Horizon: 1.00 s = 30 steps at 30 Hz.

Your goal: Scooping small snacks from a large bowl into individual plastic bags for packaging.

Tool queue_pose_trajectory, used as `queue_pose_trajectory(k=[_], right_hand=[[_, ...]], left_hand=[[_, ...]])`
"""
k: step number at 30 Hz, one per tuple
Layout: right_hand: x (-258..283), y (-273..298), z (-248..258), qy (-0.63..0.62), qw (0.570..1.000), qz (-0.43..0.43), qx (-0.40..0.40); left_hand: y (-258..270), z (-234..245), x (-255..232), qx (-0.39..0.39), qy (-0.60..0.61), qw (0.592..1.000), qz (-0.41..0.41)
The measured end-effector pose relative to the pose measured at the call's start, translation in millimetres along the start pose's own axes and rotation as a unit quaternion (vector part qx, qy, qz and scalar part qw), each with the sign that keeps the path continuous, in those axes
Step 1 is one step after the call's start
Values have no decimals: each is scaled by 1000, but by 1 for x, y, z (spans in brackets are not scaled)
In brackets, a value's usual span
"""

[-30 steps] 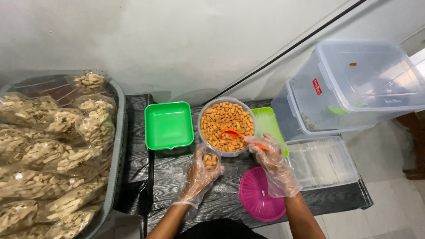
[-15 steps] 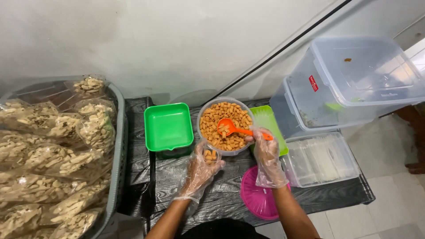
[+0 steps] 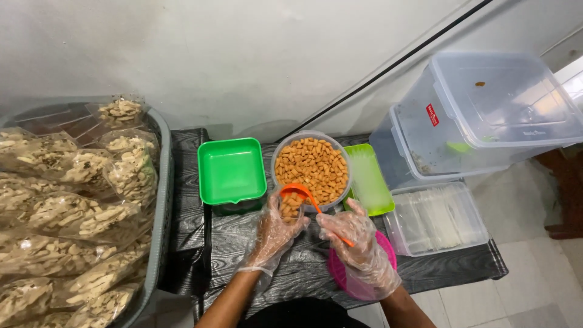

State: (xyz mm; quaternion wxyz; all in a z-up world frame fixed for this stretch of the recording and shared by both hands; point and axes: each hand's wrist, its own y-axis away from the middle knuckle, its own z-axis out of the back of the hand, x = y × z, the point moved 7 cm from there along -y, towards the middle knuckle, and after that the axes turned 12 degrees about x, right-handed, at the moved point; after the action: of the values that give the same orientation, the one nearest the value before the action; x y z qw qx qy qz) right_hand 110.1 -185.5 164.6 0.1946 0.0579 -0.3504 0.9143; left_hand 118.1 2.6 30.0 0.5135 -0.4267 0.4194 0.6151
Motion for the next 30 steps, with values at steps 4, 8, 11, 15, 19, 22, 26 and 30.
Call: queue_pose_trajectory(k=[4,8,11,15,19,22,26,30], right_hand=[[-10,-7,5,-7,1000,6,-18],[-64,8,-11,-52,995,-73,-42],[-122,18,-55,-181,967,-171,-45],[-97,-17,-61,-298,943,-134,-61],[-80,-25,-51,-253,963,-90,-27],[-100,0,-47,-201,974,-103,25],[-123,34,-38,-201,963,-155,88],[-106,18,-5,-143,971,-169,93]], left_hand=[[6,6,-2,-16,12,1000,-19],[13,12,-5,6,32,996,77],[19,12,0,10,53,996,74],[24,-9,49,25,82,994,72],[22,-20,103,12,67,996,65],[24,-23,132,8,47,997,65],[22,-25,145,-8,-16,1000,22],[19,-31,173,4,-42,998,42]])
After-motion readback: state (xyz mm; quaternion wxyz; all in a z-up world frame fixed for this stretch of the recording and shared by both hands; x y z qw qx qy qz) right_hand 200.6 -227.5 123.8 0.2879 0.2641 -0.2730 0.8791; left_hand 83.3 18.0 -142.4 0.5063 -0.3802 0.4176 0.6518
